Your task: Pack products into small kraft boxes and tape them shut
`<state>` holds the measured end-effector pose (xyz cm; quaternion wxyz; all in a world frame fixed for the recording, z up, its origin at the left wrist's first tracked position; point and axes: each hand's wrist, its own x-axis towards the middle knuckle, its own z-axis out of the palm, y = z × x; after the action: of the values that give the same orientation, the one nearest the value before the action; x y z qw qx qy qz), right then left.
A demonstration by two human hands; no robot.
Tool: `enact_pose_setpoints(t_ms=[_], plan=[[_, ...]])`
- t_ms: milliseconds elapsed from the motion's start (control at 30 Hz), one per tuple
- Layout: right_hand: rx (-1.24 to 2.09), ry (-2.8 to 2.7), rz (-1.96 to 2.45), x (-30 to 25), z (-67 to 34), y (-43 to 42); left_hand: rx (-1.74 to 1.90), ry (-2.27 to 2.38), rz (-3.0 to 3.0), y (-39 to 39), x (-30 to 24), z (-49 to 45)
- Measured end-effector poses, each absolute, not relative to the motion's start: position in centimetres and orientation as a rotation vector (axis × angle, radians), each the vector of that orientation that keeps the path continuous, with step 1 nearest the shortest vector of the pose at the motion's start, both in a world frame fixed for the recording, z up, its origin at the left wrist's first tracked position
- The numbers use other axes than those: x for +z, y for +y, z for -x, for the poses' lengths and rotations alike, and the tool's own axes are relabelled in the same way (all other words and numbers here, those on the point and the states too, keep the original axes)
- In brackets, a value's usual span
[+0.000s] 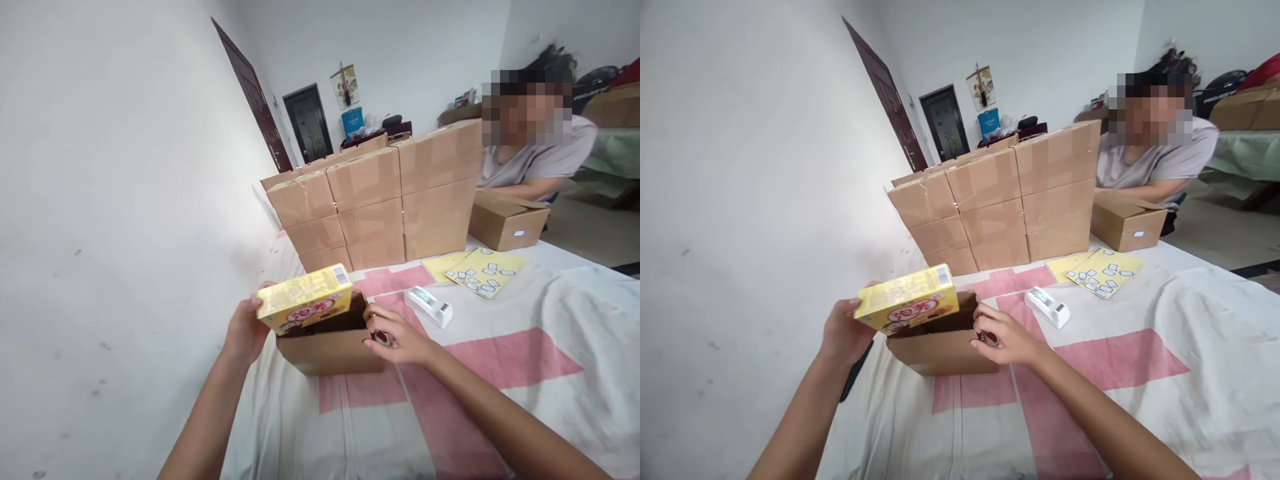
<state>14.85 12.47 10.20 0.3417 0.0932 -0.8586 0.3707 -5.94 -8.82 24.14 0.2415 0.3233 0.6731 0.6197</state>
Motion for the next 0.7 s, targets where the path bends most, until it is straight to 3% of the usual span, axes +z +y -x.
enact_pose_setpoints(t_ms=[267, 433, 700], plan=[[1.091, -2.089, -0.172, 8.4, -15.0, 12.0, 1.122, 1.88, -1.001, -4.5, 20.3, 6.2], [1.059, -2.06, -0.198, 8.1, -14.8, 11.7, 0.773, 1.802, -1.131, -4.5, 20.5, 6.1], [0.889, -2.009, -0.207, 7.4, -14.8, 11.1, 0.55, 1.992, -1.334, -4.3, 19.4, 5.6]])
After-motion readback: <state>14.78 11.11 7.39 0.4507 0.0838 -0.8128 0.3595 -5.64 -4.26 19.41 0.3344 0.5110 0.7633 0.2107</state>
